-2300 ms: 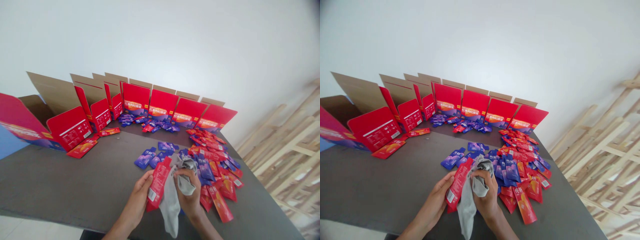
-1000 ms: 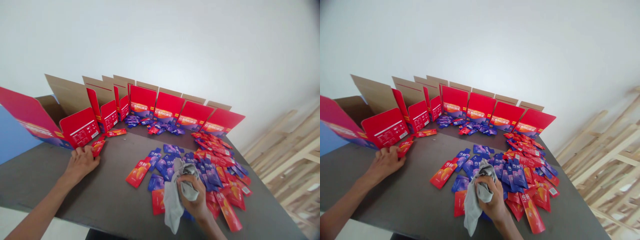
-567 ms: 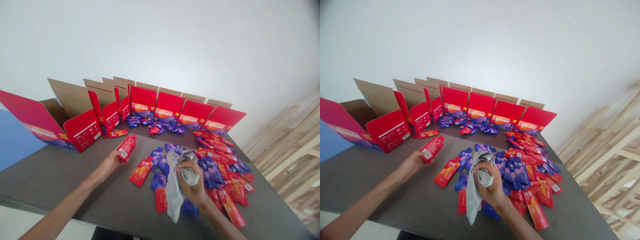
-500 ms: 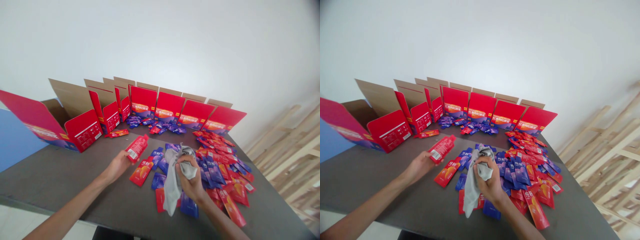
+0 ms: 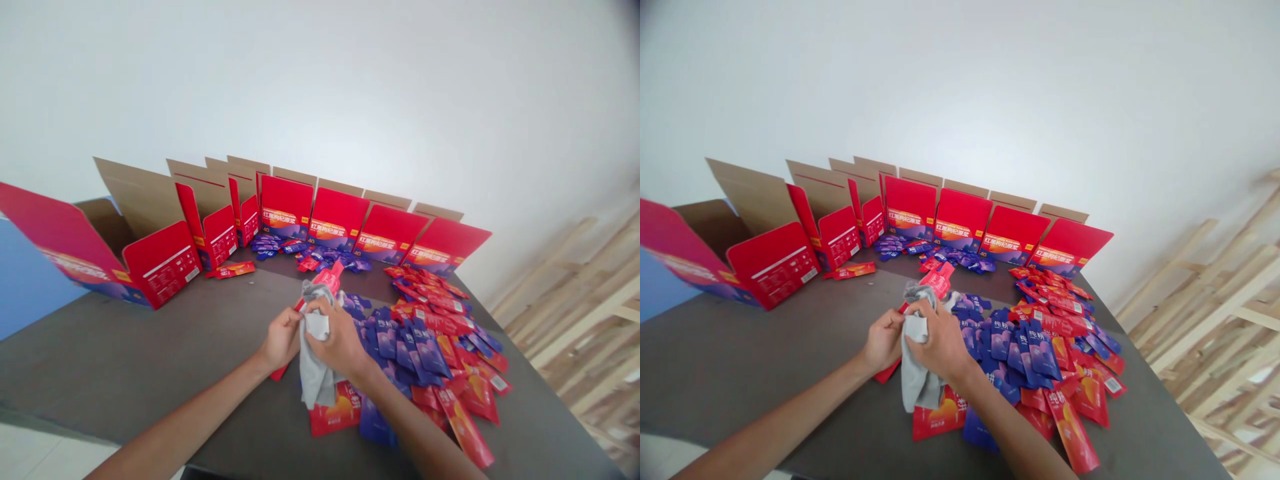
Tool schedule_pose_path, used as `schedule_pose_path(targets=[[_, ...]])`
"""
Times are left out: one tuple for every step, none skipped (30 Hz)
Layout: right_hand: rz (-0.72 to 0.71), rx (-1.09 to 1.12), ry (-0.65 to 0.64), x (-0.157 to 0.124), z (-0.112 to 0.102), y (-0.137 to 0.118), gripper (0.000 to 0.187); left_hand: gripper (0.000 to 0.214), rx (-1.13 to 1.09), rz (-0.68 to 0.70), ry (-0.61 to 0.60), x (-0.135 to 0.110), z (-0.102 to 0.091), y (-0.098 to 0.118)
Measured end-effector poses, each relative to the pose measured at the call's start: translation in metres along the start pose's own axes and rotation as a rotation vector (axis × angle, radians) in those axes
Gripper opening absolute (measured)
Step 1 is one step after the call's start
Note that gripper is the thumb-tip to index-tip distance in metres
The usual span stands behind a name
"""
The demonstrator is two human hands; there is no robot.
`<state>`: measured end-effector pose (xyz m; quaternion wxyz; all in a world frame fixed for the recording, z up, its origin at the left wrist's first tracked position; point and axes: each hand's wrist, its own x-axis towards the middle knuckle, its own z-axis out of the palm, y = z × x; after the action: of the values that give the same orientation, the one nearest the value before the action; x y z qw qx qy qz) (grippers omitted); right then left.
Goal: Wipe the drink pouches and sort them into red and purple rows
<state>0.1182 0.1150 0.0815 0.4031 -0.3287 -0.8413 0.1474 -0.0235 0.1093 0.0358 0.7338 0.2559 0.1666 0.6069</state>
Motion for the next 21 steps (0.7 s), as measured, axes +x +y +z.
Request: schedule_pose_path(targets=[[-0.006,-0.018,-0.04,-0.002,0.001,-0.002,0.026,0.01,0.002,0.01,0.007,-0.002,-0.002,0.0],[-0.007,-0.037,-0.066,-0.003,0.001,-0.003,0.026,0.01,0.004,0.011,0.003,-0.004,-0.003,-0.001],[-0.007,-0.056,-0.072,-0.004,0.0,-0.003,0.026,0.01,0.007,0.003,-0.006,-0.006,-0.003,-0.001],[-0.005,-0.072,-0.055,-0.004,-0.001,-0.002,0.027,0.014,0.011,-0.011,-0.021,-0.008,-0.001,-0.001],[0.002,-0.088,-0.016,-0.002,-0.004,-0.001,0.027,0.022,0.016,-0.029,-0.045,-0.01,0.002,-0.001],[0.014,-0.102,0.033,0.0,-0.008,0.001,0.027,0.034,0.021,-0.044,-0.078,-0.012,0.005,-0.001],[0.03,-0.112,0.085,0.003,-0.011,0.003,0.027,0.046,0.025,-0.055,-0.115,-0.014,0.009,0.0],[0.051,-0.116,0.136,0.006,-0.015,0.006,0.027,0.054,0.028,-0.062,-0.15,-0.015,0.013,0.0],[0.073,-0.119,0.18,0.009,-0.018,0.008,0.026,0.058,0.03,-0.068,-0.177,-0.015,0.016,0.0],[0.092,-0.121,0.211,0.011,-0.02,0.011,0.025,0.058,0.029,-0.073,-0.189,-0.015,0.019,0.0],[0.104,-0.125,0.229,0.013,-0.021,0.013,0.024,0.057,0.025,-0.077,-0.181,-0.014,0.02,-0.001],[0.111,-0.131,0.237,0.013,-0.021,0.015,0.024,0.058,0.023,-0.076,-0.16,-0.013,0.019,-0.002],[0.113,-0.139,0.239,0.014,-0.021,0.017,0.023,0.059,0.023,-0.074,-0.129,-0.012,0.018,-0.004],[0.107,-0.146,0.237,0.013,-0.019,0.018,0.021,0.061,0.028,-0.074,-0.094,-0.011,0.015,-0.005],[0.096,-0.148,0.235,0.013,-0.018,0.018,0.021,0.062,0.038,-0.085,-0.057,-0.01,0.012,-0.007],[0.082,-0.143,0.238,0.012,-0.018,0.018,0.02,0.064,0.054,-0.103,-0.015,-0.009,0.008,-0.008],[0.063,-0.131,0.249,0.012,-0.018,0.018,0.02,0.064,0.07,-0.124,0.028,-0.008,0.004,-0.009],[0.04,-0.113,0.267,0.012,-0.019,0.016,0.02,0.062,0.084,-0.145,0.068,-0.007,0.001,-0.009],[0.014,-0.093,0.292,0.012,-0.022,0.014,0.019,0.059,0.091,-0.156,0.105,-0.006,-0.001,-0.008],[-0.01,-0.074,0.324,0.012,-0.025,0.012,0.019,0.056,0.095,-0.152,0.136,-0.006,-0.001,-0.006],[-0.031,-0.057,0.355,0.013,-0.029,0.01,0.019,0.058,0.097,-0.138,0.159,-0.005,-0.001,-0.004]])
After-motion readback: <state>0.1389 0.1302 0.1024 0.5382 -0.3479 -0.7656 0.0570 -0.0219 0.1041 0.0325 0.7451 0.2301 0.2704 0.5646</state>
